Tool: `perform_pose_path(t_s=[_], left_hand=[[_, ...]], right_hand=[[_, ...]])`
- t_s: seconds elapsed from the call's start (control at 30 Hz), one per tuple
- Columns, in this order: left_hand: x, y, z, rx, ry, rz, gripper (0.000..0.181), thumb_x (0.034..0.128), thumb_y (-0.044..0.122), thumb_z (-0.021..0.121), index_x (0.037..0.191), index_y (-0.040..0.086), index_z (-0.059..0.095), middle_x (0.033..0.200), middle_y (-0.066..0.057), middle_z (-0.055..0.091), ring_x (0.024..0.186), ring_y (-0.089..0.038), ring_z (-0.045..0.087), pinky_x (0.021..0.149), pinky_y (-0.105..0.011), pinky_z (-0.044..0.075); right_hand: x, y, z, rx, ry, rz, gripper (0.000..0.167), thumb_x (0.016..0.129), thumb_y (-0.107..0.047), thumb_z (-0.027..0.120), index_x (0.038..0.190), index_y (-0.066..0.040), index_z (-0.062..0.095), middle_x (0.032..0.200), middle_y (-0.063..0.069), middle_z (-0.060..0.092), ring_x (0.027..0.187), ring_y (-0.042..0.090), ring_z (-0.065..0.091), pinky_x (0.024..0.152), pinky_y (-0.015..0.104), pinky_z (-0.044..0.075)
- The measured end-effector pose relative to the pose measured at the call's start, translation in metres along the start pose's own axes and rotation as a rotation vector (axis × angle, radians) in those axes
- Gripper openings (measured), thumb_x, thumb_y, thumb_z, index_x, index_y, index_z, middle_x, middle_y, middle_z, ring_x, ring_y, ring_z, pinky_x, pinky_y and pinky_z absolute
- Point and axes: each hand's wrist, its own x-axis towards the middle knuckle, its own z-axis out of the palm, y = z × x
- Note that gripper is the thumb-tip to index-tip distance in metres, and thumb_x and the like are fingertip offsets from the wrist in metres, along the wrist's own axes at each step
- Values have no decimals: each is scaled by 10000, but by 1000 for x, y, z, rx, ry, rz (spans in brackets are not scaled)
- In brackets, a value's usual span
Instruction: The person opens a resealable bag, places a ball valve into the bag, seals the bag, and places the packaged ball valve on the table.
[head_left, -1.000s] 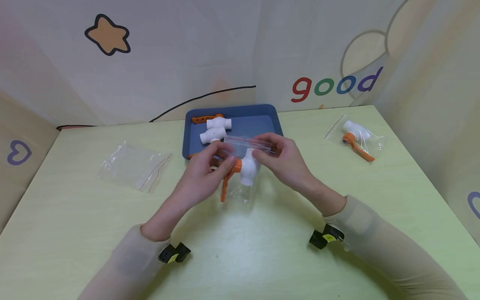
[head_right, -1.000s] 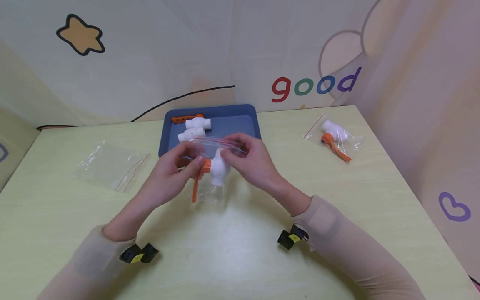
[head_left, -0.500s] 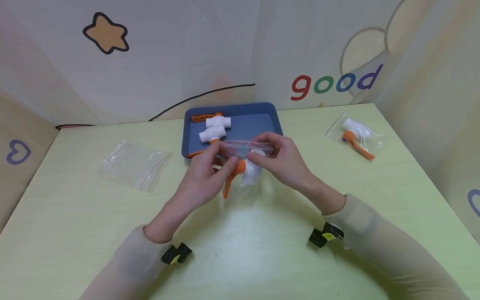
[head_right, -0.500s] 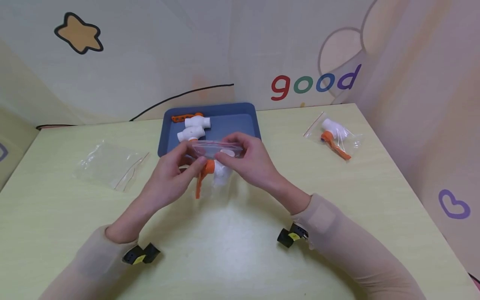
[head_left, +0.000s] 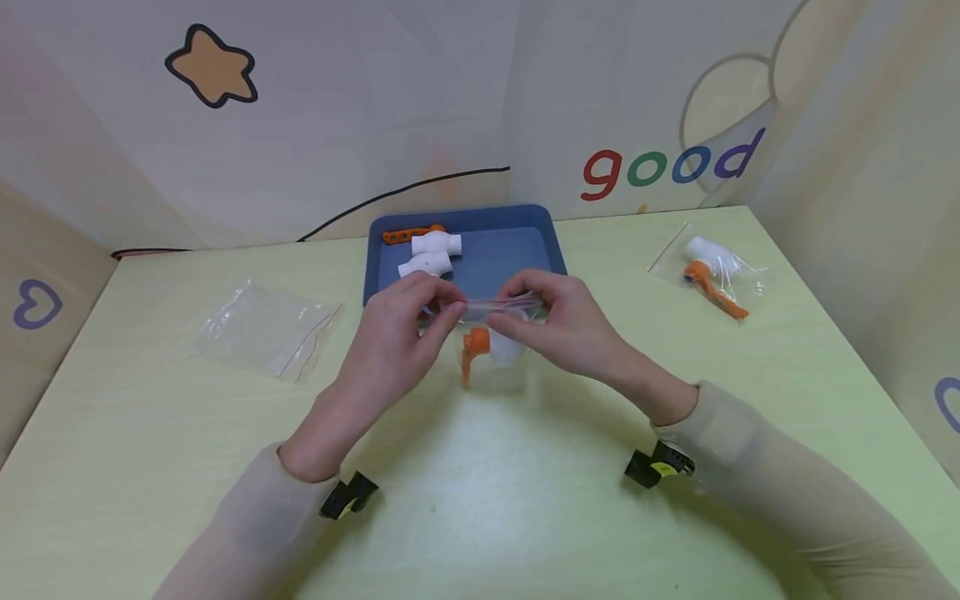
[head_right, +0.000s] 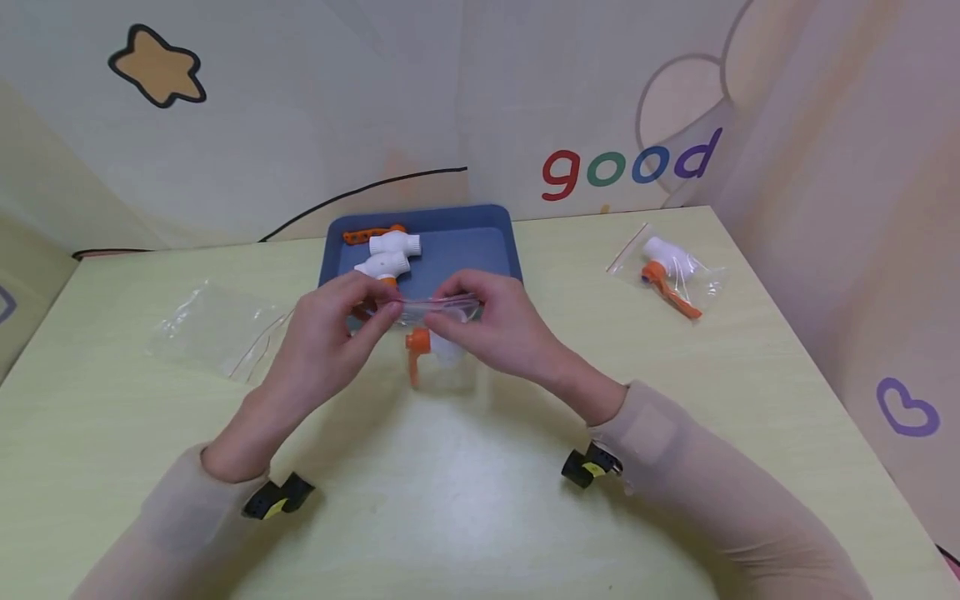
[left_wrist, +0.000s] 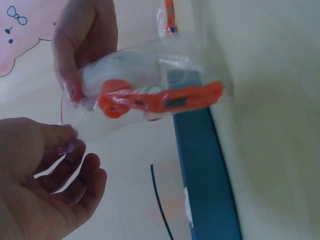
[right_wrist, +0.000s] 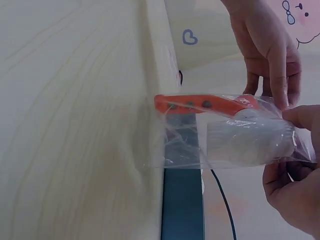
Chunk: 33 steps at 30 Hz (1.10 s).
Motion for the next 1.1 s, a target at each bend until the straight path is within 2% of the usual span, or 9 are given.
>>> perform_pose_path(t_s=[0.2,0.4,0.63,0.9,1.1], left_hand=[[2,6,-7,124,-67,3,88,957,88,744,1011,20,729,955,-61,666,838,-226,592,701,-315,514],[3,9,-12,185,-122,33,76,965,86,732,997,17,726,948,-70,661,841,-236,572,702,-328,494],[4,10,-17,235,-131,104,65,958,46,728,978,-13,710,923,-95,655,861,-264,574,748,-358,503],[3,12,-18,283,-156,93,77,967,64,722,988,-10,723,911,-90,662,861,-256,589,752,-347,517],[4,14,-20,329,-168,99,80,966,65,724,988,-11,728,886,-86,639,859,-262,579,753,-346,512]], right_hand=[[1,-3,-4,-55,-48,-68,139,913,-107,800,1030,-85,728,992,-9,685,924,183,602,779,399,532],[2,-6,-10,-123,-68,-115,130,904,-116,812,1018,-84,758,1009,-13,672,938,166,602,770,369,530],[1,-13,-20,-231,-107,-164,115,949,-40,728,1044,-86,773,1002,-28,662,876,129,596,644,329,503],[4,-12,-22,-361,-131,-285,93,920,-4,759,1006,-39,760,920,-3,658,800,103,605,663,281,519],[6,-8,-22,-417,-144,-362,89,912,4,764,993,-19,739,903,23,641,759,105,581,653,264,513]])
